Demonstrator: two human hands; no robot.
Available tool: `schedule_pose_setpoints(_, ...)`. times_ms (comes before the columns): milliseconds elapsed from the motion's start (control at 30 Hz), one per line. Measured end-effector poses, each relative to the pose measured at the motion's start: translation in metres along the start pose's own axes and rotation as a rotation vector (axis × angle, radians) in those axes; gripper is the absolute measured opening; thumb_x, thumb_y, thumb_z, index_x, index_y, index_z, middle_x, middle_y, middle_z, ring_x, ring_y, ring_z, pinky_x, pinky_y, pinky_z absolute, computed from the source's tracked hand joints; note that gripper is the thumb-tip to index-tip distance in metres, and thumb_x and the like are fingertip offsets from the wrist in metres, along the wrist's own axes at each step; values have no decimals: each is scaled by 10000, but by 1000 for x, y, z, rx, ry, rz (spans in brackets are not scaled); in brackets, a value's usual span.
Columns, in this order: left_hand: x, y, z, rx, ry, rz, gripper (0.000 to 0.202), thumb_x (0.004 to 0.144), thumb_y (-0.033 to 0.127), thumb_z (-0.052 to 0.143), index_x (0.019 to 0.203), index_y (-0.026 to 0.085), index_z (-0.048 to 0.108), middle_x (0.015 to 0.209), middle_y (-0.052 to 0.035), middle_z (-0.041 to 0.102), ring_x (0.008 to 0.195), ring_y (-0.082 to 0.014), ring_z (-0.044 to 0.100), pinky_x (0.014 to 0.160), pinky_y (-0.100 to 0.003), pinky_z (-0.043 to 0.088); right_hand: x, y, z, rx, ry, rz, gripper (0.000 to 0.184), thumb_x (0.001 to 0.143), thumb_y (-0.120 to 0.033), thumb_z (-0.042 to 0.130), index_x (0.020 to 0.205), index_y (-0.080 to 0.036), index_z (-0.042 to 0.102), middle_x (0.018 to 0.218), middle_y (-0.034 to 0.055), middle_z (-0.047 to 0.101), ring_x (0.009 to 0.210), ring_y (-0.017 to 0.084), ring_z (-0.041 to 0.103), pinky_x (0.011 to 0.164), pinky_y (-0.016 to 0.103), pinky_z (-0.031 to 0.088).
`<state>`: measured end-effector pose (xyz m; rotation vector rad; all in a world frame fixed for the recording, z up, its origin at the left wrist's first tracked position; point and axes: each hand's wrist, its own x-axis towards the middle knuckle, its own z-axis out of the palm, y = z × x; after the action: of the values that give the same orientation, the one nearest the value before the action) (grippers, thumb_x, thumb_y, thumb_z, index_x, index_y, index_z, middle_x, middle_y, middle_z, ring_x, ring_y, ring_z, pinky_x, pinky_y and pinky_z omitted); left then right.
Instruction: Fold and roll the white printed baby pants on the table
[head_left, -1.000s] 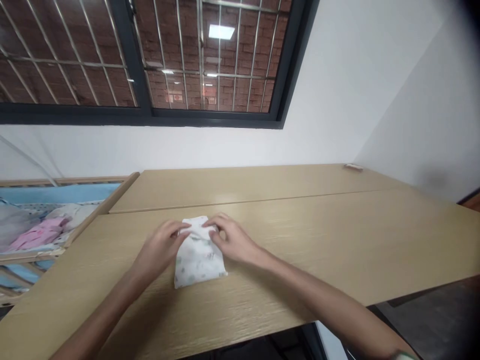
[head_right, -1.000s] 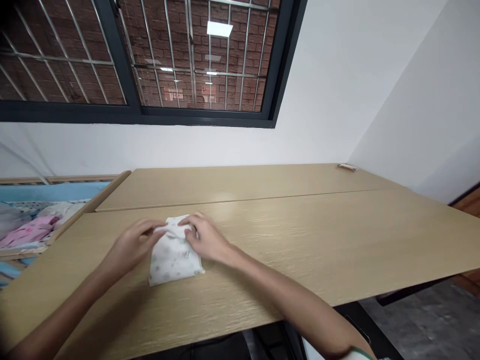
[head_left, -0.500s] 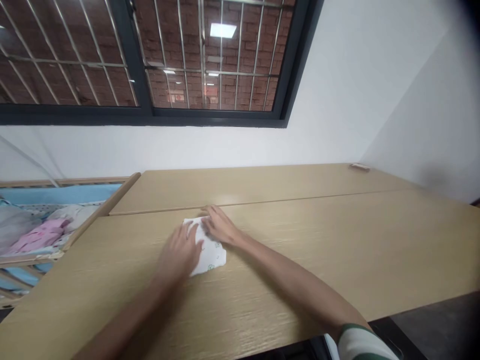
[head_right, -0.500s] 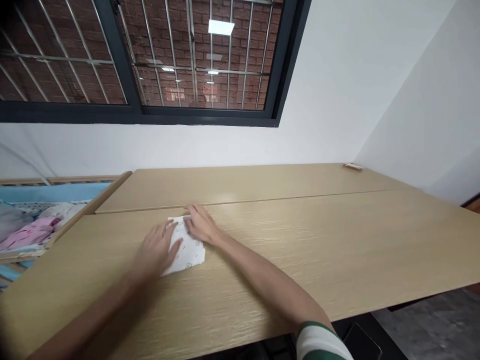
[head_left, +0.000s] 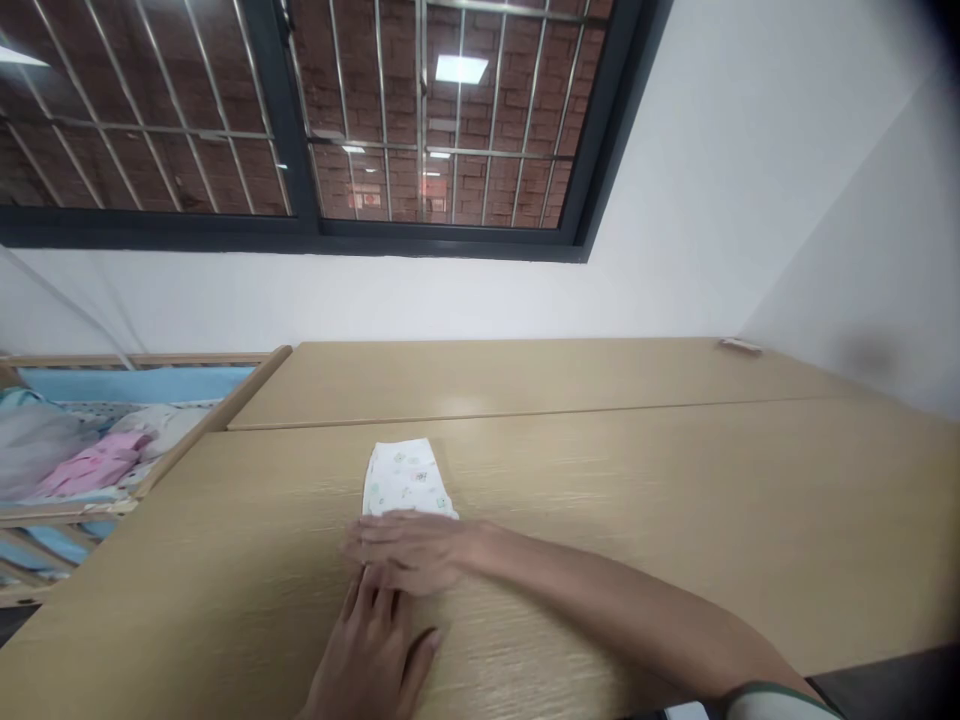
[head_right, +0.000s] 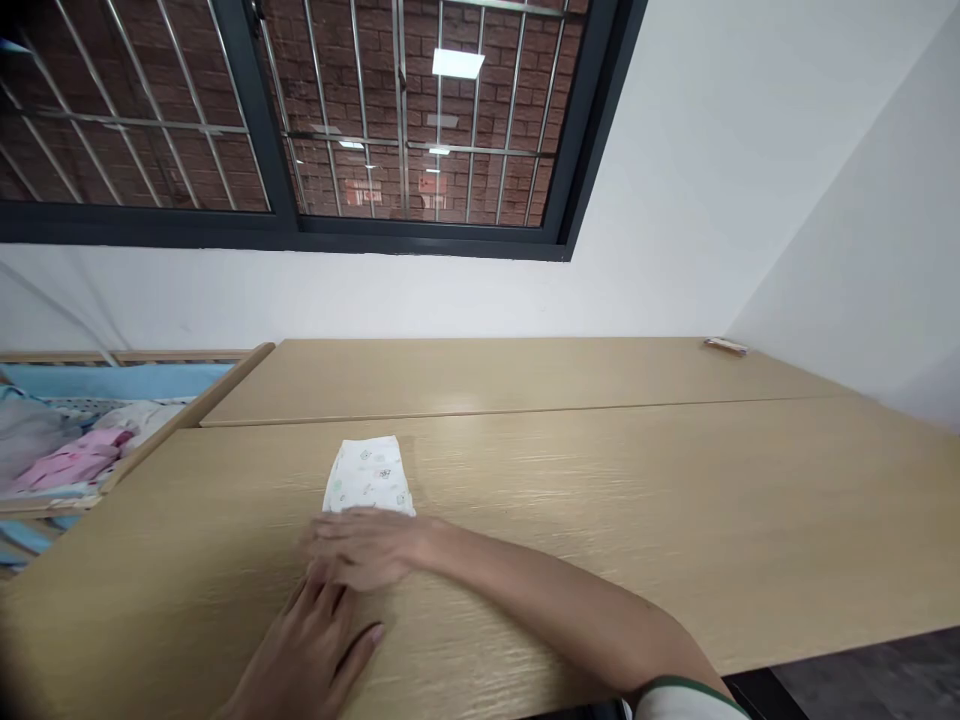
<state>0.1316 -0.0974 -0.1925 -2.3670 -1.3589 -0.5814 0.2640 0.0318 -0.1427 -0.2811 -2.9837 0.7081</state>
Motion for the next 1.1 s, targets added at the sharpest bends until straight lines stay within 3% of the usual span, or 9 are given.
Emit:
schedule_pose_setpoints(167,-6,-4,10,77,113,14,657,932,521,522,1378,39,512,1418,-255,544,1290,-433,533,917,-494,577,8,61,-28,-87,52,227,616,1053,-549,351,1591,-258,282,1667,58,144,1548,226,98,1259,468,54)
schedule_pose_setpoints(300,-11,-4,17,34,90,-7,676,943,526,511,1433,64,454,1475,-243,493,1347,-428,480,960,-499,553,11,97,-45,-123,128,349,633,1057,-562,301,1605,-250,240,1674,52,124,1552,230,57,1259,451,32)
schedule_pose_setpoints(433,-6,-6,14,-25,92,-16,597,971,481,494,1430,99,472,1468,-219,511,1354,-396,487,997,-501,536,10,111,-48,-138,180,377,616,1072,-500,285,1603,-191,246,1670,91,154,1550,232,86,1260,435,62)
schedule_pose_setpoints(600,5,-44,4,-185,-27,-4,358,1004,205,412,1324,215,571,1261,-83,695,1157,-235,665,986,-385,564,2,82,-48,-303,308,301,577,1072,-422,315,1578,-145,292,1659,140,202,1541,271,113,1241,492,102)
schedule_pose_setpoints(700,4,-79,4,-243,-77,-49,320,999,244,455,1287,251,594,1284,-64,682,1156,-234,663,963,-387,576,-13,46,-45,-308,359,271,523,1061,-441,357,1514,-182,406,1576,153,378,1435,303,339,1180,527,236)
schedule_pose_setpoints(800,1,-98,7,-285,-98,24,292,994,206,432,1197,259,637,1323,-63,657,1197,-243,639,1005,-428,548,-34,13,-34,-241,246,261,594,1007,-563,456,1443,-161,491,1413,175,541,1262,310,513,1107,525,335)
schedule_pose_setpoints(900,4,-96,2,-387,-106,25,288,1006,188,384,1138,226,637,1216,-87,699,1133,-234,667,1006,-419,537,-56,-8,-21,-198,165,276,791,892,-641,614,1476,-134,452,1495,218,458,1338,356,457,1113,534,328)
schedule_pose_setpoints(967,10,-88,-9,-492,-151,-79,273,1025,239,368,1144,226,614,1127,-82,716,1058,-230,686,964,-394,547,-68,-18,-17,-170,160,280,847,848,-604,691,1498,-133,422,1544,223,400,1383,360,417,1133,526,309)
schedule_pose_setpoints(1100,30,-74,-42,-741,-326,-346,270,1051,392,341,1145,265,559,1068,-35,698,979,-218,674,859,-342,547,-82,-31,-25,-85,171,237,515,904,-315,667,1377,-148,552,1274,152,657,1172,274,607,1080,448,390)
